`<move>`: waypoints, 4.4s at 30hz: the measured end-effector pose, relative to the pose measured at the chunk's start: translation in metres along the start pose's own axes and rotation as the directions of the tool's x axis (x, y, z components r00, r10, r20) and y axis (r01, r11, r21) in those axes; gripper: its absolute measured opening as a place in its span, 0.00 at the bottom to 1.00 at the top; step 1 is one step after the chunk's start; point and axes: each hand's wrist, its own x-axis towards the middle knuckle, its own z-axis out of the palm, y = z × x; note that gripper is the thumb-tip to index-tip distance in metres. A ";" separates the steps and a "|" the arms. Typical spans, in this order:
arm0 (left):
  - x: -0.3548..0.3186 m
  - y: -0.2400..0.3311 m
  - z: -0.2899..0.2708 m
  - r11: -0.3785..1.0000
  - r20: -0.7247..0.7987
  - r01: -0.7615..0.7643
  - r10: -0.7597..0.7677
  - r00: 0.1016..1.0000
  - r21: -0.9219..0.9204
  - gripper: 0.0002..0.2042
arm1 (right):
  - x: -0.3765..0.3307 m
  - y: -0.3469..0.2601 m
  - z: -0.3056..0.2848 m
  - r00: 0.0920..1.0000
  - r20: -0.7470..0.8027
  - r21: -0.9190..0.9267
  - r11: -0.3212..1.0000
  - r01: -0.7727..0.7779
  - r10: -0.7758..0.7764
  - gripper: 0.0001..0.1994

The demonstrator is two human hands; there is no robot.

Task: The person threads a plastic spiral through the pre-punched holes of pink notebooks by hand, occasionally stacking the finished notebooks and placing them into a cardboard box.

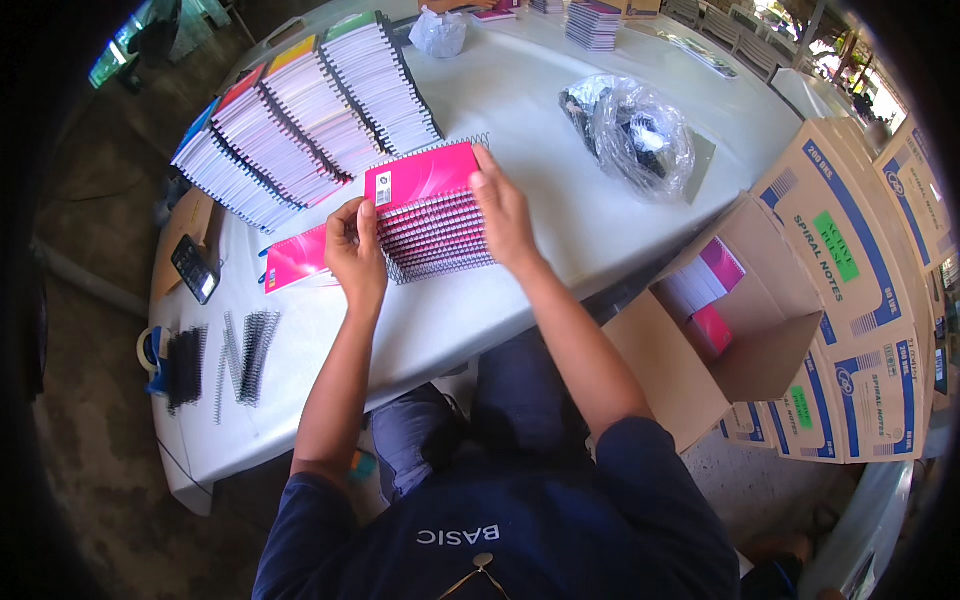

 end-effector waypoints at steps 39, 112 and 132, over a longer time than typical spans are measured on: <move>-0.036 0.007 -0.194 0.484 0.295 -0.246 -0.027 0.955 0.840 0.18 | -0.091 -0.014 0.059 0.610 0.778 0.146 0.901 -0.408 0.150 0.18; -0.003 0.030 -0.191 0.848 0.501 0.421 -0.530 0.684 0.322 0.11 | -0.099 -0.011 0.063 0.724 0.670 0.118 0.939 -0.322 0.164 0.16; -0.117 0.002 -0.189 0.206 0.805 -0.820 0.173 0.567 0.534 0.51 | -0.134 -0.025 0.074 0.851 0.525 0.094 0.992 -0.078 0.017 0.17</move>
